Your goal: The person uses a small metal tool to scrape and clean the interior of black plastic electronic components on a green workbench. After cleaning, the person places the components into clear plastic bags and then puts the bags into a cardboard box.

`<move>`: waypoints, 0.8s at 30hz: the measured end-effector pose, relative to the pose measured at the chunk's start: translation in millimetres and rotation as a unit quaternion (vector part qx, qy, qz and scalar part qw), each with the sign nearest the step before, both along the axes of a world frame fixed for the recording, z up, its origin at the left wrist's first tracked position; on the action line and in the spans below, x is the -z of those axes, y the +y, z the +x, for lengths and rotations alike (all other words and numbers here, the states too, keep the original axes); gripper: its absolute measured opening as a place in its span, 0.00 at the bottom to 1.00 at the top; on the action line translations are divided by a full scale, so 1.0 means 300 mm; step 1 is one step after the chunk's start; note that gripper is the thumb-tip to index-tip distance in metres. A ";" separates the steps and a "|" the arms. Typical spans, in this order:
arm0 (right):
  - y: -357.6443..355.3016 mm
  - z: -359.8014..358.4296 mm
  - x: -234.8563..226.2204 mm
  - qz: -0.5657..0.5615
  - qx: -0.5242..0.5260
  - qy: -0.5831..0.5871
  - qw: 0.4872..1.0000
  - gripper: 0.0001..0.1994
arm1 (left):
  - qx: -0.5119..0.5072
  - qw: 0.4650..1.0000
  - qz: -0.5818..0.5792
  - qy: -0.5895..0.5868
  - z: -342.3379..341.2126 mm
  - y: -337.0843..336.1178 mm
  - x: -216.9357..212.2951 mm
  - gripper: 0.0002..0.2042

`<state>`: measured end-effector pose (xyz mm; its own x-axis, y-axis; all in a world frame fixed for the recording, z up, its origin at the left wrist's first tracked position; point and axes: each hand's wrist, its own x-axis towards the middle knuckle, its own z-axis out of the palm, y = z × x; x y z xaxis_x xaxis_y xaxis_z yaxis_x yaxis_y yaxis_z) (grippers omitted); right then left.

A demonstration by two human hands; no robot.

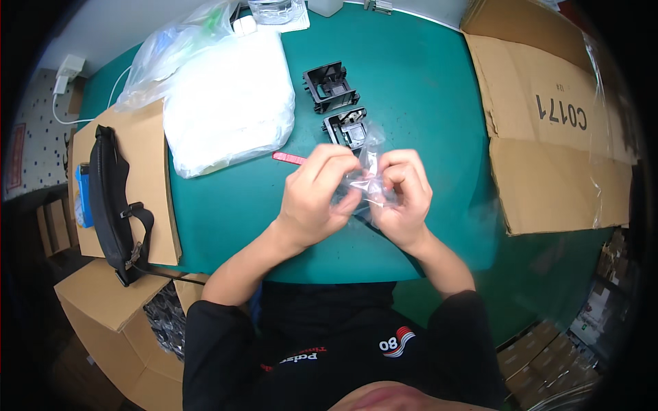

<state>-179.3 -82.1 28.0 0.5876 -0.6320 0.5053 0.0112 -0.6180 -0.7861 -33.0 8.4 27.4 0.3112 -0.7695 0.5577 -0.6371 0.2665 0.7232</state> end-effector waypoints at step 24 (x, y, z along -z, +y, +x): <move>-0.229 -0.054 -0.063 -0.112 0.151 0.086 0.978 0.20 | 0.000 0.990 0.082 -0.117 0.079 -0.014 -0.035 0.37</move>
